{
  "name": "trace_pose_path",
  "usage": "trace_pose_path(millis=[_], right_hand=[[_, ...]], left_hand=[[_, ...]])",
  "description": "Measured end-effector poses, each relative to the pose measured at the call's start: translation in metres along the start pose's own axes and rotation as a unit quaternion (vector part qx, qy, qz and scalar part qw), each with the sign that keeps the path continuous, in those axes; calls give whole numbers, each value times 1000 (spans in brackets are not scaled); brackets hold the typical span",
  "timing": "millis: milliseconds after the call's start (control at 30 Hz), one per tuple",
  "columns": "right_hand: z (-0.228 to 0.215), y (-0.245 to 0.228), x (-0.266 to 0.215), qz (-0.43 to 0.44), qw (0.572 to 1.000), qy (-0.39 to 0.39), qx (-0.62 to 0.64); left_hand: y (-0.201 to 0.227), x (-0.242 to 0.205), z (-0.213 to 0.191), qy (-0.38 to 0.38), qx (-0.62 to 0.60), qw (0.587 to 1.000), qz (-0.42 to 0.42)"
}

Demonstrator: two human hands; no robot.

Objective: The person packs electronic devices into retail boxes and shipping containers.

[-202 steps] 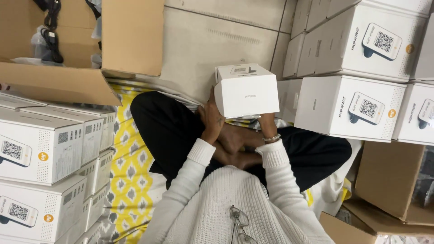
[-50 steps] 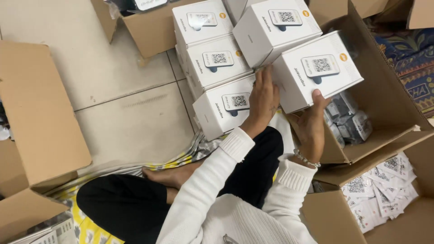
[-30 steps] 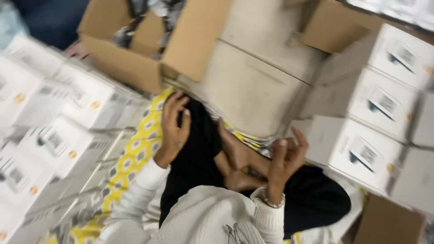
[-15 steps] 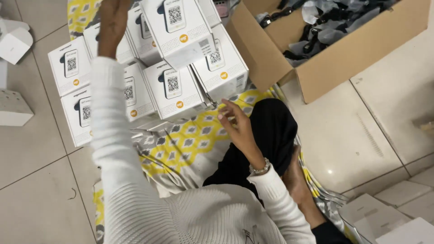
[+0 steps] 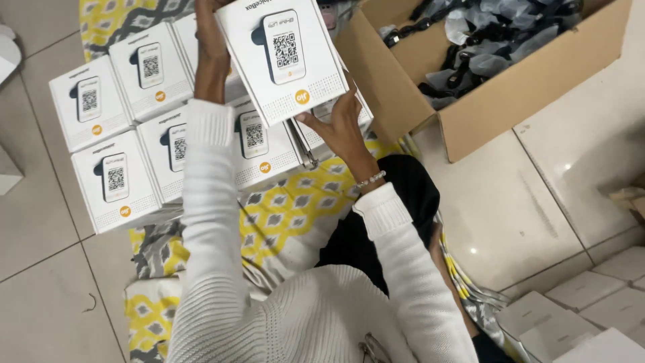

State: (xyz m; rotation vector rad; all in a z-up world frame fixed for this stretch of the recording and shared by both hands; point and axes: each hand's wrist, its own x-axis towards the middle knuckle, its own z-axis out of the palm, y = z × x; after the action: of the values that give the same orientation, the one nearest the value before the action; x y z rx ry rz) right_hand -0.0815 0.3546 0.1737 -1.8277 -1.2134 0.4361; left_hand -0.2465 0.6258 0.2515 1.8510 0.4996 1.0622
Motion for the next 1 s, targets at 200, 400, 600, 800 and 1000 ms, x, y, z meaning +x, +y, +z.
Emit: trace_pose_path(millis=[200, 400, 600, 800, 1000], right_hand=[[-98, 7, -77, -209, 949, 126, 198], [-199, 90, -182, -27, 927, 277, 252], [-315, 199, -313, 101, 841, 442, 294], [-343, 288, -406, 206, 686, 617, 327], [-287, 233, -408, 223, 807, 527, 147]], left_hand=[[158, -51, 99, -150, -116, 980, 57], [166, -152, 263, -340, -362, 860, -121], [142, -260, 443, -316, -499, 759, -273], [118, -355, 566, -279, -385, 730, -491], [69, -460, 615, -130, -368, 775, -497]])
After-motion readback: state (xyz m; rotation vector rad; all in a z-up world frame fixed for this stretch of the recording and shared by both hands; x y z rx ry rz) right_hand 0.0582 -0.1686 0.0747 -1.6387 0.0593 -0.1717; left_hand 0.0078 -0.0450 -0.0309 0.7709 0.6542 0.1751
